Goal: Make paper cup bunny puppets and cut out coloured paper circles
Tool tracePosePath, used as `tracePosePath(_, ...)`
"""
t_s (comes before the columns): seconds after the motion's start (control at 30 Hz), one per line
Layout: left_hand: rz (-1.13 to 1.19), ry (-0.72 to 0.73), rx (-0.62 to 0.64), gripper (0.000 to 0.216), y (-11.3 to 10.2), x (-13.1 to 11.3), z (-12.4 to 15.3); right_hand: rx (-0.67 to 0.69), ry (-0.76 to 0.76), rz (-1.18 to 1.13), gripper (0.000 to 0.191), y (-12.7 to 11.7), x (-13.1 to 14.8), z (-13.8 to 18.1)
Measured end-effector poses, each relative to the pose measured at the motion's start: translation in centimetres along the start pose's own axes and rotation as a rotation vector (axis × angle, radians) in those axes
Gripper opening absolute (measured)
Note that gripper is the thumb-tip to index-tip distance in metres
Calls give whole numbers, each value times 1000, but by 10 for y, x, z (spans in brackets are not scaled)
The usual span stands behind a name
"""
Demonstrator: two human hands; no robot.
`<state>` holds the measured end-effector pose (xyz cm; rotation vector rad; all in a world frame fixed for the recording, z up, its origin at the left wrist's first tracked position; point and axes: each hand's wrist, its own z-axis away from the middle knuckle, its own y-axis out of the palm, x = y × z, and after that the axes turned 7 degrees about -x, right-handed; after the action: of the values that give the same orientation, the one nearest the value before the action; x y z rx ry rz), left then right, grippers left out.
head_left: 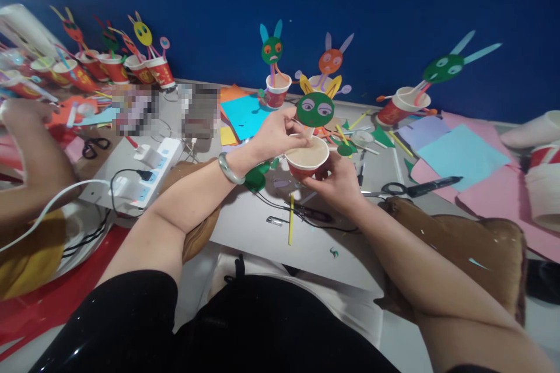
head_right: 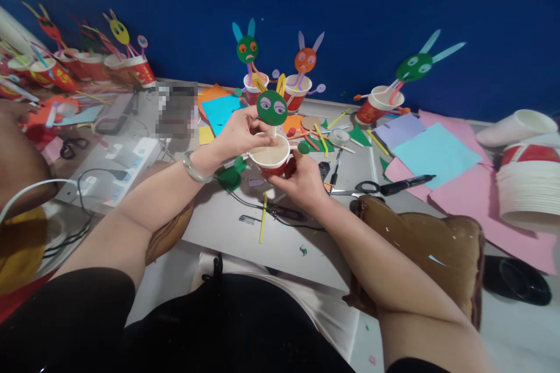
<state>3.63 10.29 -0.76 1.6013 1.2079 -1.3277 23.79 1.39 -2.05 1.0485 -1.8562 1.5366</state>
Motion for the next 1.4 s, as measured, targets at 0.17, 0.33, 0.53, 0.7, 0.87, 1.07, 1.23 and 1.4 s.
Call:
tracePosePath(0.17,-16,28,-37,51,2,-3,1,12,-9,-25,53,-3,-9,-2)
tracePosePath(0.33,-9,-6,-57,48,4,-14,4,-41,-60,-109,83,-6,-13,-5)
tracePosePath(0.53,29,-44,-54,58,6,-19,7,-131,-111,-265,85,-8,-5,-4)
tracePosePath(0.7,-5,-16,-75,53,8,-16,7,-80,-81,-251,78,-9,-2,-4)
tracePosePath(0.87,-34,26,-69,44,8,-11,6,-106,-119,-158,62,-7,-4,-3)
tracePosePath(1.07,-101,23,-75,45,7,-12,7,-140,-101,-119,69,-4,-8,-2)
tracePosePath(1.23,-172,26,-114,38,8,-18,10,-177,-126,-147,69,-1,-13,-1)
tracePosePath(1.4,-238,32,-105,34,9,-19,12,-186,-114,-146,69,1,-13,0)
